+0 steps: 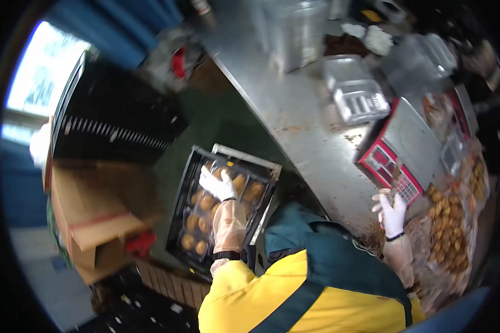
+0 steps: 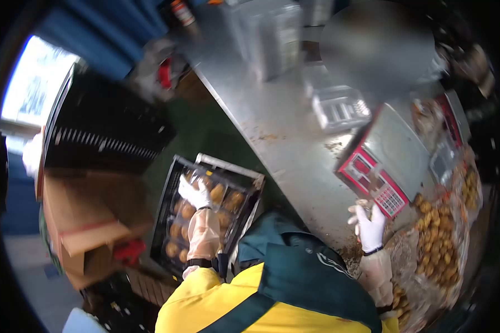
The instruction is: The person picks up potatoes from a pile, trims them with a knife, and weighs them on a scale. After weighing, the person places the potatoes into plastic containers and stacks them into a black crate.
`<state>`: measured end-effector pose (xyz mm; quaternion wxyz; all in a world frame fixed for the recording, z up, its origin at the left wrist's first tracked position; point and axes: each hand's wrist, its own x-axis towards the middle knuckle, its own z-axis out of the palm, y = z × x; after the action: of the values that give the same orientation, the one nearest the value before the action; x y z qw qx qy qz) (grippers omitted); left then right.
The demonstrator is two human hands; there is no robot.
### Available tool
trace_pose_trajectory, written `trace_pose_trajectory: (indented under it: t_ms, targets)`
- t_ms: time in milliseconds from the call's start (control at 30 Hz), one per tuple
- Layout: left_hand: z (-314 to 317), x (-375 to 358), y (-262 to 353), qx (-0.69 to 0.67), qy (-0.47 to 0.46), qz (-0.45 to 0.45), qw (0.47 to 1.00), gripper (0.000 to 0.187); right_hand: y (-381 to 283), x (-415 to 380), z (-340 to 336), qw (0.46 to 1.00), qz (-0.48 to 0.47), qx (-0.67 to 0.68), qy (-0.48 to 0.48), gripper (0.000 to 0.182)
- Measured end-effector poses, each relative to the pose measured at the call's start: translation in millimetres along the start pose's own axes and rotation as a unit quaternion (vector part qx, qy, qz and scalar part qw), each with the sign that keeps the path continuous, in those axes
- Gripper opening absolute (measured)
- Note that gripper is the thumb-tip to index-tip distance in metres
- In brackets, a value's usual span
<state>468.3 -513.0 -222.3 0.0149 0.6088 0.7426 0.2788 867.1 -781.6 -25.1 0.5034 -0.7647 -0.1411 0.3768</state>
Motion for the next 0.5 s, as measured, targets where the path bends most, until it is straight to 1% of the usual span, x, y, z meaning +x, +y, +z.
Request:
trace_pose_trajectory:
  t_ms: [33, 100, 133, 167, 200, 233, 267, 300, 333, 367, 400, 433, 467, 500]
  targets:
    - [-2.8, 17.5, 63.0, -0.094, -0.016, 0.099, 0.990, 0.060, -1.1, -2.2, 3.6, 1.000, -0.019, -0.015, 0.014, 0.016]
    - [0.6, 25.5, 175.4, -0.215, -0.044, 0.258, 0.941, 0.047, -15.9, -9.6, -0.3, 0.997, 0.012, -0.070, -0.024, 0.022]
    - [7.6, 20.1, 226.3, -0.303, -0.091, 0.283, 0.905, 0.043, -1.4, -6.7, -4.4, 0.996, -0.025, -0.082, -0.013, 0.023]
    - [12.1, 11.4, 271.2, -0.388, -0.141, 0.306, 0.858, 0.040, 14.8, -4.4, -7.7, 0.994, -0.060, -0.094, 0.001, 0.025]
    - [13.2, -0.8, 310.2, -0.397, -0.182, 0.351, 0.828, 0.038, 15.3, -8.5, -8.8, 0.995, -0.061, -0.075, 0.010, 0.021]
    - [16.0, -14.6, 345.9, -0.406, -0.226, 0.399, 0.790, 0.036, 0.4, -16.9, -11.6, 0.995, 0.023, -0.097, -0.015, 0.021]
    - [36.5, -26.8, 372.4, -0.402, -0.193, 0.500, 0.742, 0.031, -0.7, -18.8, -12.7, 0.997, 0.021, -0.067, -0.022, 0.022]
    - [39.4, -36.0, 394.8, -0.349, -0.276, 0.506, 0.739, 0.032, 5.9, -22.0, -13.8, 0.999, 0.019, -0.035, -0.022, 0.022]
    - [49.5, -40.3, 411.8, -0.205, -0.341, 0.554, 0.731, 0.035, 28.7, -20.7, -13.1, 1.000, -0.004, 0.020, -0.003, 0.022]
    - [44.0, -53.6, 433.6, -0.109, -0.389, 0.542, 0.737, 0.036, 52.8, -21.0, -22.3, 0.997, -0.030, 0.073, 0.015, 0.022]
    - [76.4, -53.6, 429.1, -0.051, -0.388, 0.564, 0.727, 0.034, 55.8, -32.9, -27.1, 0.999, -0.022, 0.029, 0.032, 0.021]
    - [58.5, -54.0, 437.3, 0.023, -0.393, 0.558, 0.731, 0.032, 59.8, -41.4, -36.1, 0.999, -0.009, -0.011, 0.042, 0.021]
    - [83.2, -52.2, 426.8, -0.008, -0.355, 0.572, 0.740, 0.030, 62.1, -52.5, -44.0, 0.998, 0.018, 0.005, 0.066, 0.021]
    - [110.5, -46.9, 412.6, -0.106, -0.315, 0.576, 0.747, 0.028, 75.6, -61.4, -49.5, 0.993, 0.035, 0.055, 0.097, 0.020]
